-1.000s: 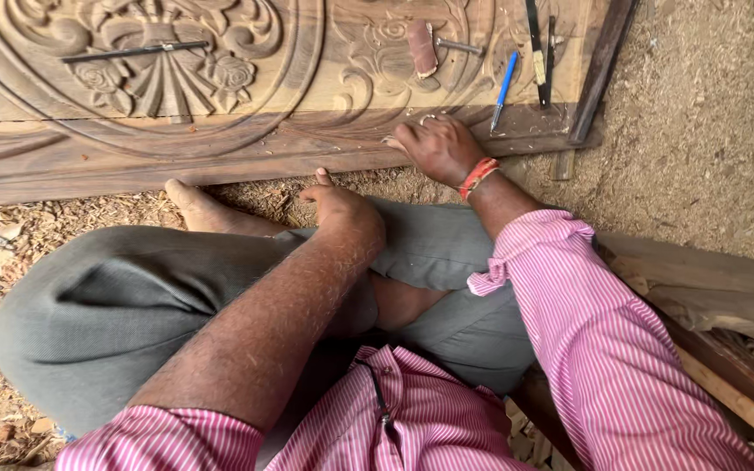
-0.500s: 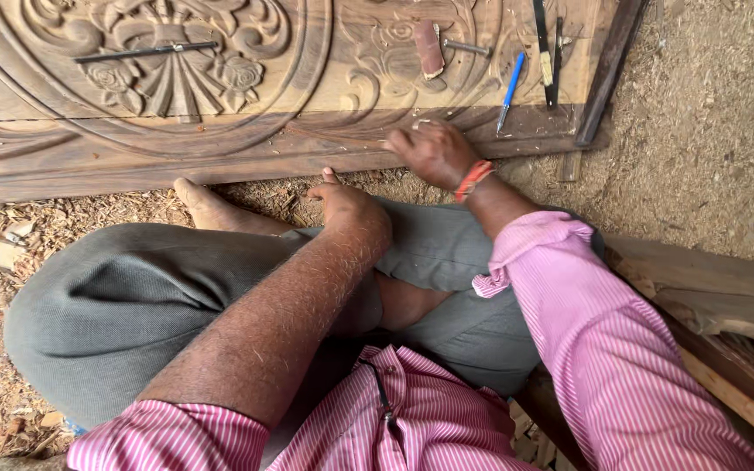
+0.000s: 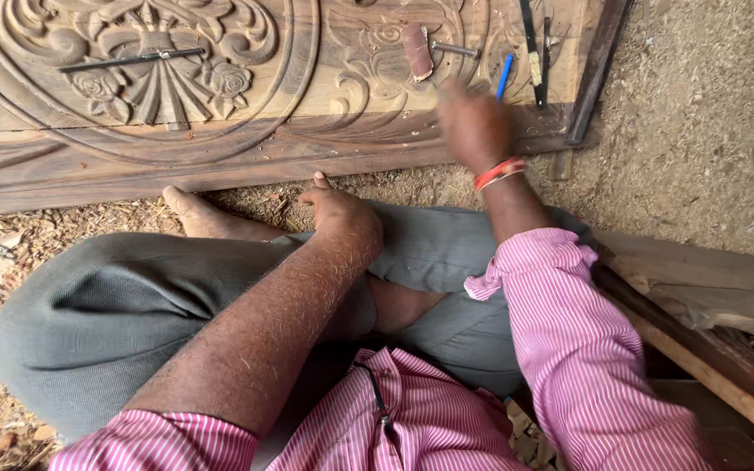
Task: The person sits on the floor and carves a decorative floral pattern into a large wooden panel. They use a chisel and a mallet to shape the wood, then switch to a sanding block to smooth the surface. Finally, they use a blue pen to mark specific areas on the carving.
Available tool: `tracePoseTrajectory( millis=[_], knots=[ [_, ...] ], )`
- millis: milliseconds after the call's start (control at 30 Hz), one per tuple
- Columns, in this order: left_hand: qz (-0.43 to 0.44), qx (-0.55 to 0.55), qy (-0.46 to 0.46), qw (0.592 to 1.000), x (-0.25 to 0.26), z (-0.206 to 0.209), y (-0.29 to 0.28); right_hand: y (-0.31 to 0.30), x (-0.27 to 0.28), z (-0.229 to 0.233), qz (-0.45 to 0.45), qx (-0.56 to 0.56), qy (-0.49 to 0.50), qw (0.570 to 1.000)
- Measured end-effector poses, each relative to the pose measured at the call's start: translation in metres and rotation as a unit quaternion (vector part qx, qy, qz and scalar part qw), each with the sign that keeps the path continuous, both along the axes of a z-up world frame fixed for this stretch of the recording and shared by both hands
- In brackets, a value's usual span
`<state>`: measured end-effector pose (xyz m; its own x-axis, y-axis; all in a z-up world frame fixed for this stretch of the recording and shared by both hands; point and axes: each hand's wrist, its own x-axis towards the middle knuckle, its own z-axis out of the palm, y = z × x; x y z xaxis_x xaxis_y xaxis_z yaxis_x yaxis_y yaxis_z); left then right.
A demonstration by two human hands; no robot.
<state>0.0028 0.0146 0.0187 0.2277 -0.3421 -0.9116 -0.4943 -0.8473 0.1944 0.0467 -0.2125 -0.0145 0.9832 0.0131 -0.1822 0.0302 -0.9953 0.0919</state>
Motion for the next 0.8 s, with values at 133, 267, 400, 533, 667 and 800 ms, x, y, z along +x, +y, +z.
tracePoseTrajectory(
  millis=[133, 267, 400, 533, 667, 800],
  knots=[
    [-0.033, -0.008, -0.032, 0.999, -0.008, 0.003, 0.001, -0.021, -0.007, -0.011, -0.107, 0.345, -0.134, 0.923],
    [-0.028, -0.02, -0.038, 0.999, -0.006, 0.003, 0.001, 0.003, -0.019, -0.036, -0.261, 0.544, 0.035, 0.797],
    [-0.03, -0.027, -0.055, 0.998, -0.009, -0.002, 0.0, -0.006, -0.006, -0.052, -0.085, 0.441, -0.145, 0.882],
    [-0.025, -0.044, -0.093, 0.994, -0.009, 0.002, 0.005, 0.007, -0.004, -0.046, -0.273, 0.478, 0.026, 0.834],
    [-0.056, -0.076, -0.154, 0.984, -0.01, 0.016, 0.007, 0.022, 0.003, -0.033, -0.191, 0.494, -0.017, 0.848],
    [0.09, -0.107, -0.241, 0.96, 0.002, 0.013, 0.005, 0.034, 0.005, -0.026, 0.081, 0.305, -0.182, 0.931]
  ],
)
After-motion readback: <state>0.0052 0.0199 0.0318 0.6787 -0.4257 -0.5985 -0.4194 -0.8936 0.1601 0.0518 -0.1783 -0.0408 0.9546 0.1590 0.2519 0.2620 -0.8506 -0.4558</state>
